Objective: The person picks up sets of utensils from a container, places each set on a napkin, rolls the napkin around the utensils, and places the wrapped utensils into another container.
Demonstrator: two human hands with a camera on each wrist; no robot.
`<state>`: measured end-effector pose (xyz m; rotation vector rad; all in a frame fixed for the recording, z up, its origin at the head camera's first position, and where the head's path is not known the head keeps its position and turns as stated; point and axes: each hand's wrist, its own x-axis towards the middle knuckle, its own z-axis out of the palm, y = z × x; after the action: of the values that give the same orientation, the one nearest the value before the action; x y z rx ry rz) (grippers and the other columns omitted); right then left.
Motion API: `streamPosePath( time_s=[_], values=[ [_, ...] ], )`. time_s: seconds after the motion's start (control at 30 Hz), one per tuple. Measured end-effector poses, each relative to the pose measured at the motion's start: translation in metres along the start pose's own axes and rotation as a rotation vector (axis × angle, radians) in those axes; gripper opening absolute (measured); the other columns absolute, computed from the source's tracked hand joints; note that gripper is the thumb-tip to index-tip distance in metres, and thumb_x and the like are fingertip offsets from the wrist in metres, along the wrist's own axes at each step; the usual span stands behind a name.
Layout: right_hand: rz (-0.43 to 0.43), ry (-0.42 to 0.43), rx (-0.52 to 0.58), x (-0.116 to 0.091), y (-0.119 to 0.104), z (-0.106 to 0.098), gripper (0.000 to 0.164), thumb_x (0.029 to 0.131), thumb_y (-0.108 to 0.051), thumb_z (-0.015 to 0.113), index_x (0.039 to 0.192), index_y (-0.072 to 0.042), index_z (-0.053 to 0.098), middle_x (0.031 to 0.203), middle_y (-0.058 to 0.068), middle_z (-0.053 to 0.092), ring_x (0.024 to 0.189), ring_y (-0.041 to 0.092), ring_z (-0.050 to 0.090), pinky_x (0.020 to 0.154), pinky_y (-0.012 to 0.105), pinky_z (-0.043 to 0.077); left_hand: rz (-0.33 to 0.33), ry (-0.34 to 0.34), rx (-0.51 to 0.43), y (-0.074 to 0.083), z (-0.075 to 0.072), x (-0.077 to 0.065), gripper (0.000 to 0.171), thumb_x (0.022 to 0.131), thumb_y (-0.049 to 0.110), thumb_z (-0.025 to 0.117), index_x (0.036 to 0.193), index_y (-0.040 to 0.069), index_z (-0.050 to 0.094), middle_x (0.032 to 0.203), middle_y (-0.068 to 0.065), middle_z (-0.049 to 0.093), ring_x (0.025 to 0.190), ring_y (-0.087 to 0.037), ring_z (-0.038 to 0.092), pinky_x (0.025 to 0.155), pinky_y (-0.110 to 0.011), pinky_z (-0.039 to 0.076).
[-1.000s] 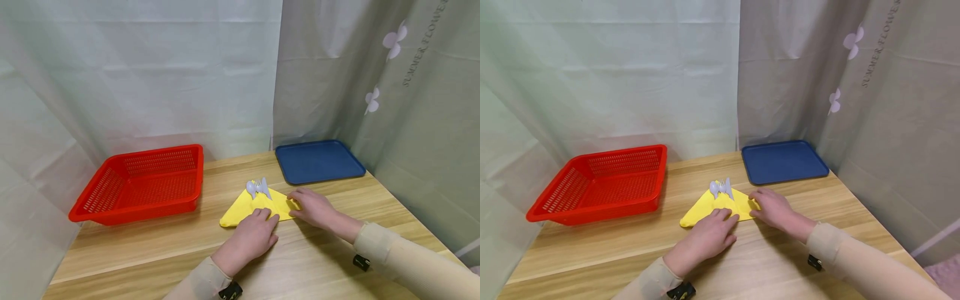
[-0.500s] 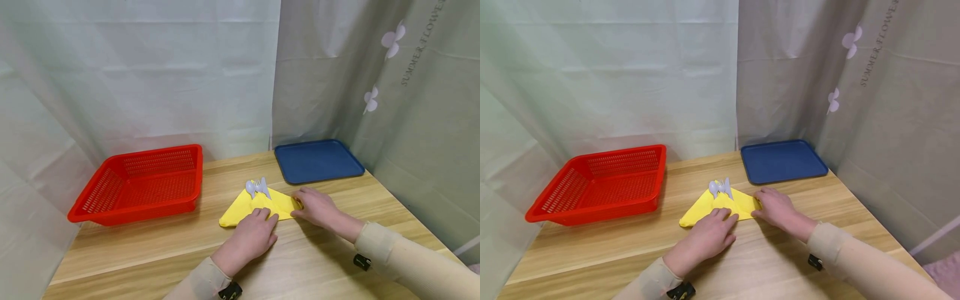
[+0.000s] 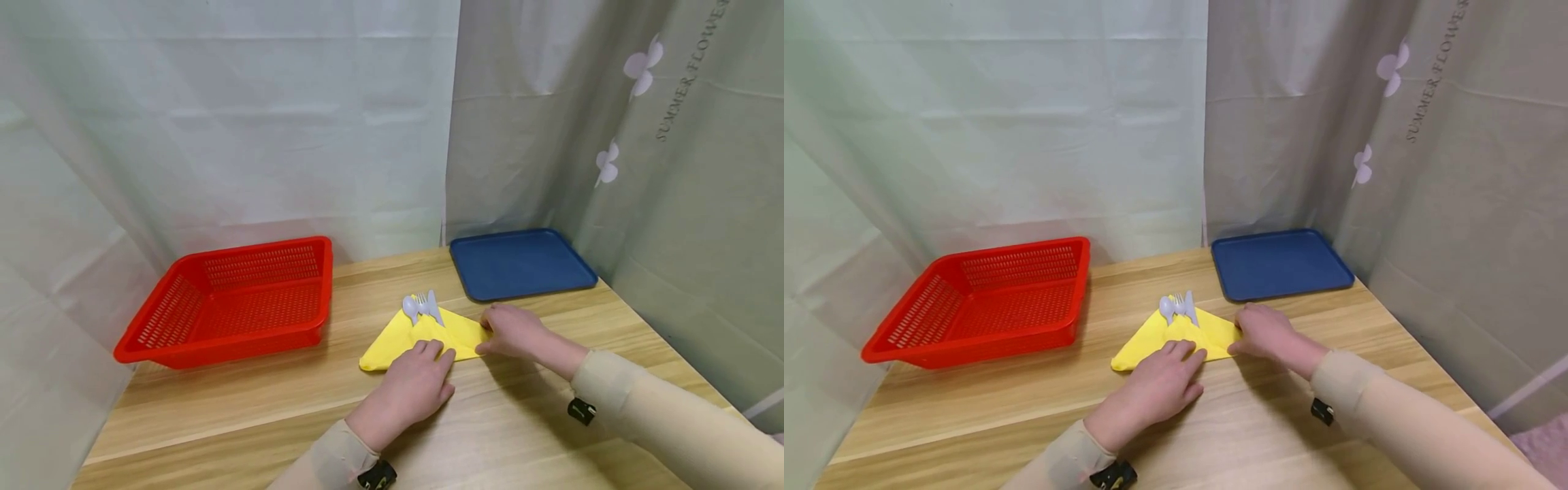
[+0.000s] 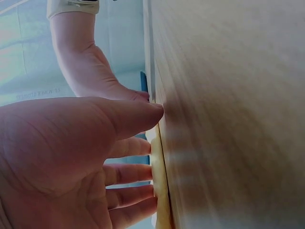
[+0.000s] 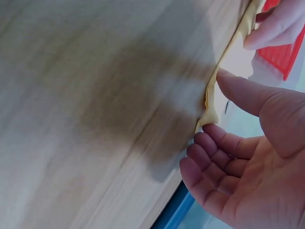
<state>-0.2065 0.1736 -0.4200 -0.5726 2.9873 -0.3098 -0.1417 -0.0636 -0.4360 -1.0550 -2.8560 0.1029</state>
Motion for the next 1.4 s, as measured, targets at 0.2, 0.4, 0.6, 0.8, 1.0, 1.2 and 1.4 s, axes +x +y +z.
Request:
streamPosePath(
  time_s=[0.2,0.4,0.6,0.8,1.0,1.2,1.4],
  values=[
    [-0.014,-0.059,0.078,0.010,0.011,0.001,0.039,0.085,-0.038,0.095,0.088,-0.013,0.065,0.080,0.001,0.056,0.075,0.021,0.052,0.066,0.037,0.042,0.004,-0.002,0.012,0.000,-0.002,0.000,0.057,0.102,0.044,0.077,0.149,0.013,0.066,0.141,-0.007,0.064,0.128,-0.026,0.061,0.104,-0.037,0.055],
    [-0.078,-0.035,0.120,0.037,0.058,0.045,0.041,0.082,-0.049,0.094,0.093,-0.017,0.069,0.083,-0.004,0.060,0.074,0.018,0.054,0.065,0.038,0.045,-0.001,-0.015,0.009,0.001,-0.001,0.000,0.058,0.103,0.045,0.077,0.150,0.014,0.065,0.142,-0.007,0.063,0.129,-0.025,0.061,0.105,-0.036,0.055],
    [-0.084,-0.053,0.190,0.047,0.071,0.066,0.033,0.082,-0.040,0.092,0.092,-0.019,0.069,0.081,-0.004,0.059,0.071,0.017,0.054,0.061,0.036,0.043,-0.001,-0.018,0.003,0.001,-0.002,0.000,0.058,0.104,0.044,0.076,0.151,0.013,0.065,0.143,-0.007,0.063,0.128,-0.025,0.061,0.105,-0.037,0.055],
    [-0.054,-0.048,0.231,0.035,0.053,0.053,0.034,0.082,-0.032,0.092,0.101,-0.016,0.068,0.086,-0.002,0.060,0.076,0.018,0.055,0.065,0.036,0.044,-0.003,-0.023,0.006,0.002,-0.002,0.000,0.058,0.104,0.045,0.076,0.152,0.013,0.064,0.142,-0.007,0.063,0.127,-0.025,0.061,0.104,-0.036,0.055],
    [-0.044,-0.070,0.277,0.026,0.038,0.037,0.041,0.082,-0.025,0.091,0.110,-0.011,0.065,0.089,0.001,0.060,0.078,0.019,0.055,0.069,0.037,0.044,-0.003,-0.015,0.014,0.002,-0.003,0.000,0.057,0.103,0.044,0.077,0.150,0.014,0.066,0.140,-0.006,0.063,0.125,-0.024,0.061,0.102,-0.035,0.056],
    [-0.036,-0.078,0.266,0.034,0.052,0.053,0.038,0.085,-0.031,0.089,0.111,-0.016,0.066,0.089,-0.002,0.059,0.078,0.017,0.055,0.069,0.036,0.042,-0.003,-0.020,0.011,0.002,-0.002,0.000,0.057,0.103,0.045,0.077,0.150,0.014,0.065,0.140,-0.006,0.063,0.125,-0.024,0.061,0.102,-0.035,0.056],
    [-0.073,-0.075,0.295,0.031,0.051,0.050,0.028,0.085,-0.026,0.087,0.100,-0.015,0.065,0.084,0.000,0.058,0.074,0.019,0.054,0.067,0.036,0.040,0.000,-0.013,0.010,0.001,-0.002,0.000,0.056,0.103,0.044,0.077,0.149,0.014,0.066,0.139,-0.006,0.064,0.124,-0.024,0.062,0.101,-0.035,0.056]
  ],
)
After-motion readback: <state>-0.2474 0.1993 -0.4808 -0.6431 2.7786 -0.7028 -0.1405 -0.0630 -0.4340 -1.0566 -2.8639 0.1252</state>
